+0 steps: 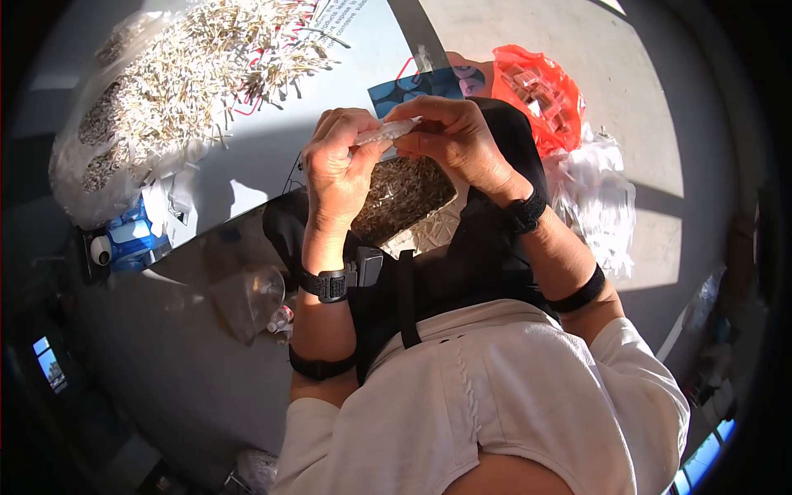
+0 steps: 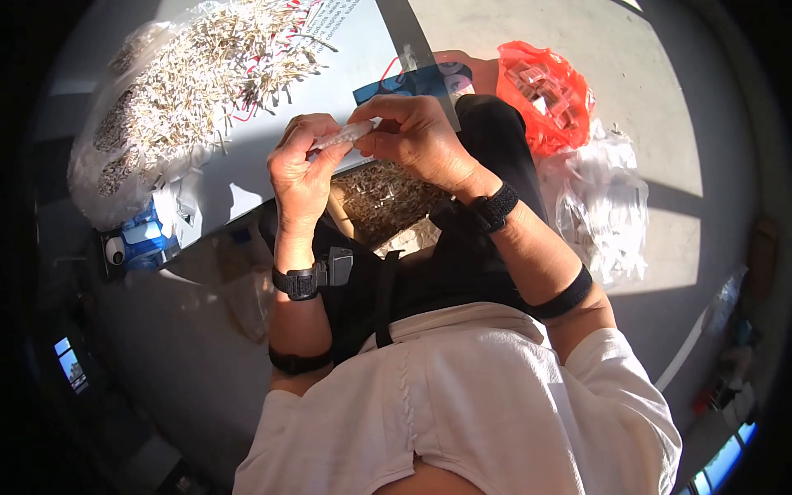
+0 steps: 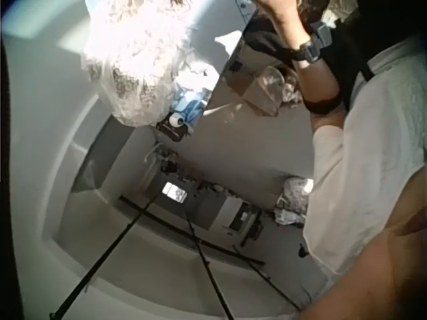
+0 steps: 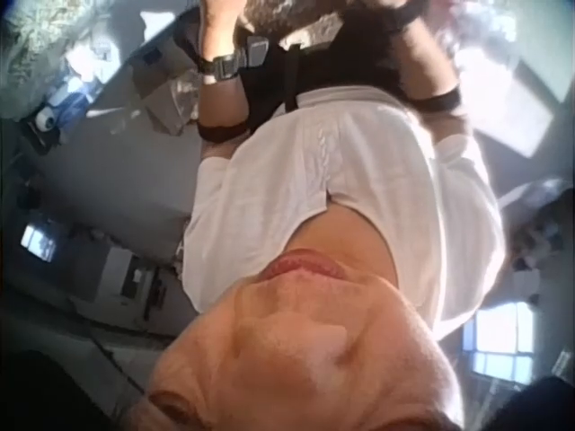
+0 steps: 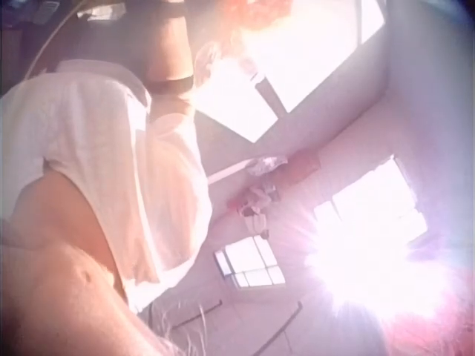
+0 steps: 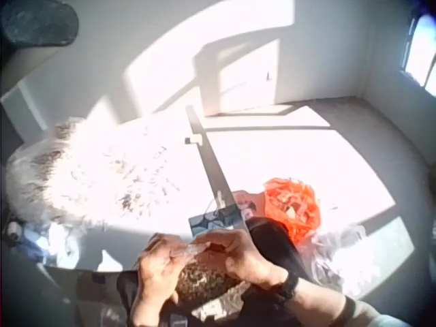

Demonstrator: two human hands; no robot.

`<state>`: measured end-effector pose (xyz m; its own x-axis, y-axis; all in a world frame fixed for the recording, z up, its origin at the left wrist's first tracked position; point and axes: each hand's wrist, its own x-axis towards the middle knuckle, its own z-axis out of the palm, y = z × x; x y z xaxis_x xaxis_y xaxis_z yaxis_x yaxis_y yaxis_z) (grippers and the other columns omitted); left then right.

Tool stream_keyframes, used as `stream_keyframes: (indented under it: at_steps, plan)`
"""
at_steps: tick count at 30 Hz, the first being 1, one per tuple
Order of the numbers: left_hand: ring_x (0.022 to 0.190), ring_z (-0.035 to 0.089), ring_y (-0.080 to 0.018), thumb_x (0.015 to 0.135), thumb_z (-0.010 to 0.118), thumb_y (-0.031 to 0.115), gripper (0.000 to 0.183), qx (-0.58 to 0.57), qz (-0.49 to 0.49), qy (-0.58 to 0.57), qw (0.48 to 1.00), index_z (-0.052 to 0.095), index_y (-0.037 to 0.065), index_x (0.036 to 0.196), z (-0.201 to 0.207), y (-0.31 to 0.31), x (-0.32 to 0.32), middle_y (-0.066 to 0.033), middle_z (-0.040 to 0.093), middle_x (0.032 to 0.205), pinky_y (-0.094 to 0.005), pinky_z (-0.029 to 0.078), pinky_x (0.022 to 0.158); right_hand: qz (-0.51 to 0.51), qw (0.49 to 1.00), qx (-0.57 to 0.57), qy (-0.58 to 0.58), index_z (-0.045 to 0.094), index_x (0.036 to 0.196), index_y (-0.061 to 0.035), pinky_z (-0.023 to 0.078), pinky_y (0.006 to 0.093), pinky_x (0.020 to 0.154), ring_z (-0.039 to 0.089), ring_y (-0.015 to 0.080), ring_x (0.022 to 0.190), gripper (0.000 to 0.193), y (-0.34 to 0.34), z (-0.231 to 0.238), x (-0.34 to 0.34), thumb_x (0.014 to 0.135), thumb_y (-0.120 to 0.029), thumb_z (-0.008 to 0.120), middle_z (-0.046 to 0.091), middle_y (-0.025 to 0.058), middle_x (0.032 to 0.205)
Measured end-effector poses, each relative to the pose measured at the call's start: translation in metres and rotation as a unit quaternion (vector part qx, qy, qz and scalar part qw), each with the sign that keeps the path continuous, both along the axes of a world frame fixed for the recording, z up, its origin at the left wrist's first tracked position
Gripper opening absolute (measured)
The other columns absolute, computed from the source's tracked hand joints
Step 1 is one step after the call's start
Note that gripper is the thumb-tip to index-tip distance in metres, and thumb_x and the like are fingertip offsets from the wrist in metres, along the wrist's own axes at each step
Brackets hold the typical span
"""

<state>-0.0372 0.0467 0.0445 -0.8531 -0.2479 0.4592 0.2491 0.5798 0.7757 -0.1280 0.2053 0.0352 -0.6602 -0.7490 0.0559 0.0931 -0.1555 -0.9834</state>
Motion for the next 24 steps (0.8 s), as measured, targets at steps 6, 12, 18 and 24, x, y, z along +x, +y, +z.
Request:
stream_keyframes:
  at_steps: [6, 12, 18, 24]
  plan:
    - [0.073, 0.063, -0.0093, 0.079, 0.07, -0.006, 0.013, 0.253, 0.045, -0.142, 0.956, 0.068, -0.004, 0.092, -0.048, -0.01, -0.023, -0.0071, 0.07, 0.085, -0.0226, 0.052, 0.069, -0.033, 0.998, 0.01, -0.061, 0.068, 0.103, 0.0015, 0.052, 0.0203, 0.067, 0.064, 0.0068, 0.073, 0.018, -0.023, -0.042, -0.021, 0.085, -0.003, 0.068, 0.07, 0.0054, 0.084]
    - [0.067, 0.064, -0.0107, 0.078, 0.072, 0.003, 0.014, 0.367, 0.026, -0.171, 0.914, 0.07, -0.006, 0.089, -0.062, -0.014, -0.032, -0.0086, 0.069, 0.077, -0.0223, 0.051, 0.061, -0.034, 0.991, 0.096, -0.083, 0.069, 0.101, 0.0008, 0.054, 0.0212, 0.068, 0.066, 0.0096, 0.074, 0.017, -0.026, -0.059, -0.029, 0.088, -0.01, 0.069, 0.07, 0.006, 0.085]
    - [0.062, 0.062, -0.0103, 0.076, 0.069, 0.001, 0.011, 0.375, 0.048, -0.222, 0.899, 0.069, -0.006, 0.085, -0.064, -0.018, -0.043, -0.0084, 0.068, 0.073, -0.0221, 0.05, 0.056, -0.024, 0.982, 0.126, -0.137, 0.07, 0.094, -0.0005, 0.053, 0.0213, 0.066, 0.066, 0.009, 0.071, 0.014, -0.029, -0.05, -0.037, 0.085, -0.011, 0.071, 0.069, 0.0043, 0.08]
    - [0.06, 0.059, -0.0086, 0.075, 0.067, -0.001, 0.006, 0.372, 0.045, -0.241, 0.895, 0.07, -0.003, 0.081, -0.063, -0.021, -0.048, -0.006, 0.066, 0.07, -0.022, 0.047, 0.053, -0.026, 0.983, 0.12, -0.137, 0.071, 0.09, -0.0015, 0.052, 0.0216, 0.062, 0.066, 0.0093, 0.067, 0.011, -0.031, -0.057, -0.042, 0.085, -0.011, 0.072, 0.068, 0.0035, 0.076]
